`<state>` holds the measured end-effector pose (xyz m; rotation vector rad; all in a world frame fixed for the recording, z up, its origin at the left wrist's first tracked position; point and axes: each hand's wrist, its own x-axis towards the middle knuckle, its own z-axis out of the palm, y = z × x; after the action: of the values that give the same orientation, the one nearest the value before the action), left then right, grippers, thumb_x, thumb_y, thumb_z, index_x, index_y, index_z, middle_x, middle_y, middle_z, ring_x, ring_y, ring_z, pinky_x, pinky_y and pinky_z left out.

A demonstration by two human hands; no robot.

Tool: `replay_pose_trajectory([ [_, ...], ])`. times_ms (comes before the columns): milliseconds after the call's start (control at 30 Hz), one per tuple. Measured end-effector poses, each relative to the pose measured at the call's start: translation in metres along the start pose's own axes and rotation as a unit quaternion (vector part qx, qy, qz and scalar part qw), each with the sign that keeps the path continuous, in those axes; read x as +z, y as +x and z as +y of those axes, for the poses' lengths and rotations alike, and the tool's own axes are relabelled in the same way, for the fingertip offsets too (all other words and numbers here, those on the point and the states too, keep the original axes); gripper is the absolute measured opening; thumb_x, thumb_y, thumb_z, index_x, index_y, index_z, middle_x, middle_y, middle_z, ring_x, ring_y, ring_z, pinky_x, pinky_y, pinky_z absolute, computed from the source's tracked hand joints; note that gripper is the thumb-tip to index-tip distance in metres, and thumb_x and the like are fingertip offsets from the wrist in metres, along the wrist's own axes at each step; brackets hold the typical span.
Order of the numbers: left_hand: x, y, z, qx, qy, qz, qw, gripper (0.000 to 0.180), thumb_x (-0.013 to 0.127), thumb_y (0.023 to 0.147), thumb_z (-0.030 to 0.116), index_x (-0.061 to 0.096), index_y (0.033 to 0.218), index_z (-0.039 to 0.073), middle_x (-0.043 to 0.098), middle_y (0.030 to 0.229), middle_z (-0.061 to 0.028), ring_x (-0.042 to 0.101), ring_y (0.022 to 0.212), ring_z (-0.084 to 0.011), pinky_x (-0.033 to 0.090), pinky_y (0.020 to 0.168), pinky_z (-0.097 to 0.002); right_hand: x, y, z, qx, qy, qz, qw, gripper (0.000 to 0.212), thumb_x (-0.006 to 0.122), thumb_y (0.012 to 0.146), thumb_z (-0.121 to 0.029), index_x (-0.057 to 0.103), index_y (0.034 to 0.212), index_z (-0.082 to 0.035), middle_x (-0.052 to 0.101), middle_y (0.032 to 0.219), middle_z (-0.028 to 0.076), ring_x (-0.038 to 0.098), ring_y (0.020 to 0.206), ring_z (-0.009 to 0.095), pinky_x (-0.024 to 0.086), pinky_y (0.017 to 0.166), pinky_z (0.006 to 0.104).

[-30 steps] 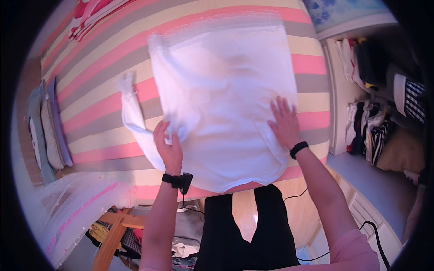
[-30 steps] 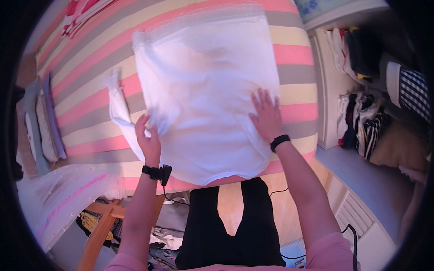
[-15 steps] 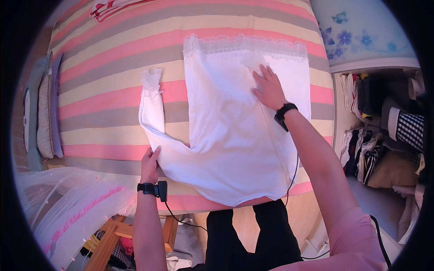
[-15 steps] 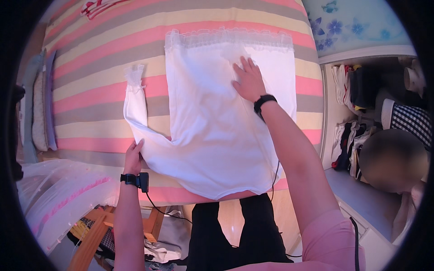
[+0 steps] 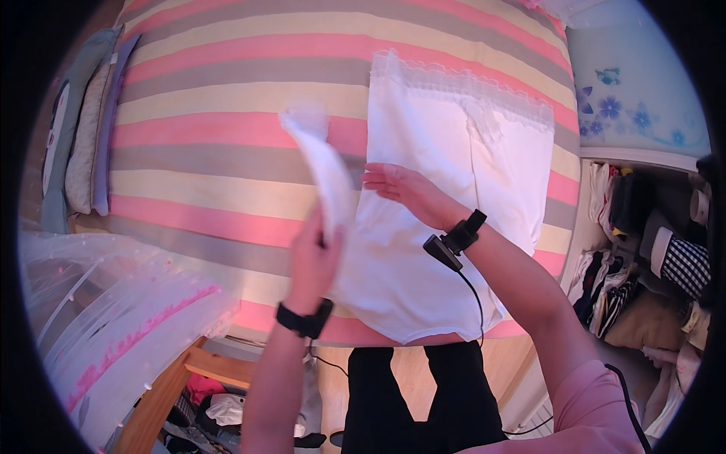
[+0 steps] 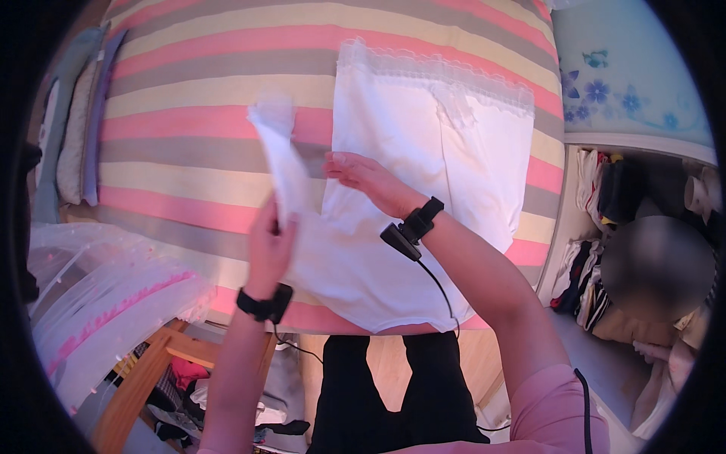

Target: The person folds several clothing items on a bed, including a beige garment, a white shirt, a white top, a pair of jeans, and a white t-shirt with black trim. Each item is smoothed, folded, and placed on the bed.

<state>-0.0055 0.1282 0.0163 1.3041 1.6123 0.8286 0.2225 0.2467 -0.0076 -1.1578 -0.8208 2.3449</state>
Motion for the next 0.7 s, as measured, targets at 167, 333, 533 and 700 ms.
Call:
replay_pose_trajectory([
  [167, 0.120, -0.024, 0.072, 0.072, 0.269, -0.164, 0.946, 0.072, 0.068, 0.085, 0.010, 0.045, 0.153, 0.006, 0.067, 0.105, -0.0171, 0.067, 0.089, -0.0313, 0.055, 0.079, -0.0445, -0.027, -0.019, -0.032, -0.095, 0.073, -0.077, 0.990, 0.061, 0.062, 0.102, -0.020, 0.039, 0.156, -0.001, 0.052, 0.150, 0.012, 0.054, 0.134, 0.022, 0.045, 0.113, 0.0370],
  [333, 0.150, -0.048, 0.048, 0.119, 0.196, -0.188, 0.955, 0.059, 0.066, 0.087, 0.009, 0.054, 0.144, 0.009, 0.063, 0.114, -0.0132, 0.060, 0.106, -0.0311, 0.051, 0.091, -0.0450, -0.139, -0.090, -0.020, -0.140, 0.074, 0.211, 0.965, 0.059, 0.061, 0.097, -0.014, 0.043, 0.152, -0.004, 0.059, 0.140, 0.010, 0.054, 0.132, 0.021, 0.039, 0.117, 0.0392],
  [533, 0.126, -0.031, -0.010, 0.123, 0.249, 0.010, 0.960, 0.037, 0.070, 0.088, 0.014, 0.068, 0.125, 0.007, 0.064, 0.125, -0.0108, 0.059, 0.119, -0.0304, 0.044, 0.098, -0.0484, -0.201, -0.120, 0.017, -0.054, 0.030, 0.389, 0.919, 0.045, 0.065, 0.100, -0.038, 0.057, 0.136, -0.011, 0.065, 0.122, -0.001, 0.059, 0.116, 0.013, 0.044, 0.101, 0.0324],
  [700, 0.100, 0.008, -0.028, 0.022, 0.271, -0.181, 0.945, 0.029, 0.079, 0.085, 0.027, 0.073, 0.105, 0.007, 0.071, 0.103, -0.0090, 0.063, 0.109, -0.0273, 0.043, 0.095, -0.0443, -0.199, -0.076, 0.001, -0.075, 0.023, 0.494, 0.866, 0.049, 0.082, 0.089, -0.030, 0.059, 0.126, -0.008, 0.069, 0.111, 0.002, 0.067, 0.092, 0.015, 0.052, 0.078, 0.0285],
])
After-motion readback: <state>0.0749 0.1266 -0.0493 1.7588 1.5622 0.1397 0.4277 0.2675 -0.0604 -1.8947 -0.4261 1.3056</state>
